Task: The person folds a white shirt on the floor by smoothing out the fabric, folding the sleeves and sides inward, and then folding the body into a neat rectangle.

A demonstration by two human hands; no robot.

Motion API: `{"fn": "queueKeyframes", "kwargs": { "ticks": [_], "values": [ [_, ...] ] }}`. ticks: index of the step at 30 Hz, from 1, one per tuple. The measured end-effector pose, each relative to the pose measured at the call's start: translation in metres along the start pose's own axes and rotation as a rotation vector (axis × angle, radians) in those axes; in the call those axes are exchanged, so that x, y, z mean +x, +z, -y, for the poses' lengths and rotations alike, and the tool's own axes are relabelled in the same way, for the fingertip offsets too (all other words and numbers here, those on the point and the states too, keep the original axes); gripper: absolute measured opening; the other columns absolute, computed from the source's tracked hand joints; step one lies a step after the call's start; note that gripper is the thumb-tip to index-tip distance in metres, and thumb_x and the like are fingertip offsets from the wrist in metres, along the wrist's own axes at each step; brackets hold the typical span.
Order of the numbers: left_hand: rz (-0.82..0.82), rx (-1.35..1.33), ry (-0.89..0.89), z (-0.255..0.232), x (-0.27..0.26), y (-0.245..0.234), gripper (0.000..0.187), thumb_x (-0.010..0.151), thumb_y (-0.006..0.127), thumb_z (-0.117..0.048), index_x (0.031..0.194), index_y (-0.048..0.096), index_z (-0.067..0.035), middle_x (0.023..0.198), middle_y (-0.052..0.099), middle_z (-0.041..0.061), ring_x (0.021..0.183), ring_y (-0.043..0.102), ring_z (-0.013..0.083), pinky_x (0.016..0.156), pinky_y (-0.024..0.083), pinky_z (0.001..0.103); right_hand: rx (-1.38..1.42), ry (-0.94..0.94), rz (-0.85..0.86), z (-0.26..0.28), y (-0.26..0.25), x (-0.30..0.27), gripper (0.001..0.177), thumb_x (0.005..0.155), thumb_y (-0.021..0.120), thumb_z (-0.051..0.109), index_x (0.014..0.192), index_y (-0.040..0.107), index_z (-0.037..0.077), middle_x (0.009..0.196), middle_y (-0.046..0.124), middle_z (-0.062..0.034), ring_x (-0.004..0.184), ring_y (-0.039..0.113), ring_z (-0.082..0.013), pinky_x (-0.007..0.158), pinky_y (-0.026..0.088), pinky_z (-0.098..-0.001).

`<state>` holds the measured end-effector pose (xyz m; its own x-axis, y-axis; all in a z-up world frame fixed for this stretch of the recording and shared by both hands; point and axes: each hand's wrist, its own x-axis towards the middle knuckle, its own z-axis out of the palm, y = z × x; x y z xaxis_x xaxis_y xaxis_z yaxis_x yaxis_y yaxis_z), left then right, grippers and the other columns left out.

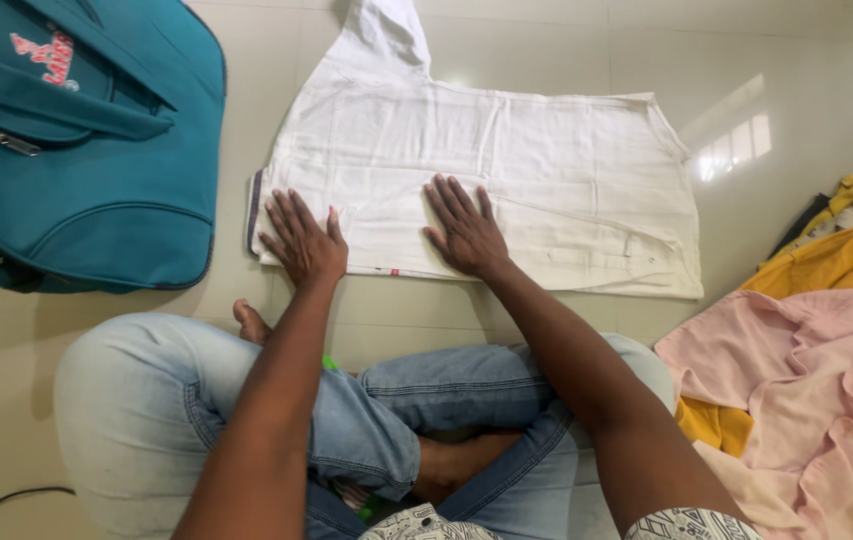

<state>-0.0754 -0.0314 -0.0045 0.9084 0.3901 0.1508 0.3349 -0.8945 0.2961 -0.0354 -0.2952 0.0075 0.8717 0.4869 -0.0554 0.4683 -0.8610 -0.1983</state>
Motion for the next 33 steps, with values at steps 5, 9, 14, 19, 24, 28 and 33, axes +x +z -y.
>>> {"fn": "queueKeyframes", "kwargs": {
  "ticks": [5, 9, 14, 19, 24, 28, 33],
  "values": [
    [0.162, -0.009, 0.371, -0.046, 0.008, 0.006, 0.074, 0.105, 0.044, -0.053, 0.166, 0.026, -0.015, 0.175, 0.011, 0.009, 0.160, 0.005, 0.0356, 0.122, 0.002, 0.070, 0.023, 0.031, 0.016, 0.000, 0.004, -0.004, 0.072, 0.105, 0.027, 0.059, 0.165, 0.011, 0.023, 0.173, 0.009, -0.0020, 0.159, 0.008, -0.0200, 0.127, 0.002, -0.0539],
    [0.156, -0.014, 0.354, -0.052, 0.005, 0.016, 0.077, 0.102, 0.046, -0.062, 0.165, 0.028, -0.020, 0.173, 0.010, 0.011, 0.158, 0.005, 0.0376, 0.119, 0.000, 0.073, 0.022, 0.004, -0.034, -0.004, 0.001, -0.008, 0.072, 0.106, 0.031, 0.058, 0.166, 0.013, 0.023, 0.174, 0.012, -0.0025, 0.160, 0.009, -0.0209, 0.128, 0.004, -0.0544],
    [0.180, -0.043, 0.354, -0.045, 0.004, 0.021, 0.077, 0.101, 0.044, -0.062, 0.165, 0.029, -0.021, 0.174, 0.012, 0.009, 0.159, 0.007, 0.0357, 0.120, -0.001, 0.071, 0.026, 0.034, 0.031, -0.048, 0.006, -0.040, 0.072, 0.106, 0.028, 0.058, 0.166, 0.012, 0.022, 0.174, 0.010, -0.0030, 0.160, 0.007, -0.0223, 0.126, 0.003, -0.0564],
    [0.176, -0.034, 0.361, -0.044, 0.003, 0.021, 0.076, 0.102, 0.043, -0.062, 0.165, 0.029, -0.021, 0.173, 0.013, 0.010, 0.159, 0.009, 0.0357, 0.120, -0.001, 0.072, -0.001, 0.176, 0.055, -0.138, -0.008, -0.095, 0.073, 0.106, 0.021, 0.060, 0.166, 0.010, 0.019, 0.175, 0.006, -0.0055, 0.160, 0.006, -0.0241, 0.125, 0.000, -0.0573],
    [0.153, -0.054, 0.395, -0.040, 0.017, 0.036, 0.077, 0.101, 0.044, -0.062, 0.165, 0.028, -0.022, 0.173, 0.013, 0.011, 0.158, 0.009, 0.0373, 0.118, -0.001, 0.073, 0.022, 0.320, -0.069, -0.155, -0.011, -0.103, 0.073, 0.105, 0.027, 0.057, 0.166, 0.013, 0.019, 0.174, 0.012, -0.0058, 0.160, 0.009, -0.0237, 0.126, 0.003, -0.0567],
    [0.154, -0.072, 0.400, -0.035, 0.021, 0.043, 0.077, 0.102, 0.045, -0.063, 0.166, 0.028, -0.024, 0.174, 0.014, 0.011, 0.159, 0.009, 0.0366, 0.118, -0.002, 0.074, 0.024, 0.338, -0.085, -0.156, -0.007, -0.094, 0.073, 0.105, 0.029, 0.056, 0.166, 0.014, 0.018, 0.174, 0.014, -0.0059, 0.160, 0.010, -0.0236, 0.126, 0.004, -0.0570],
    [0.196, -0.065, 0.382, -0.033, 0.026, 0.040, 0.077, 0.101, 0.046, -0.063, 0.164, 0.027, -0.024, 0.173, 0.015, 0.009, 0.158, 0.009, 0.0360, 0.119, -0.003, 0.072, 0.015, 0.356, -0.082, -0.181, -0.005, -0.111, 0.072, 0.107, 0.028, 0.055, 0.166, 0.014, 0.015, 0.174, 0.013, -0.0069, 0.160, 0.010, -0.0254, 0.126, 0.003, -0.0580]
  ]
}}
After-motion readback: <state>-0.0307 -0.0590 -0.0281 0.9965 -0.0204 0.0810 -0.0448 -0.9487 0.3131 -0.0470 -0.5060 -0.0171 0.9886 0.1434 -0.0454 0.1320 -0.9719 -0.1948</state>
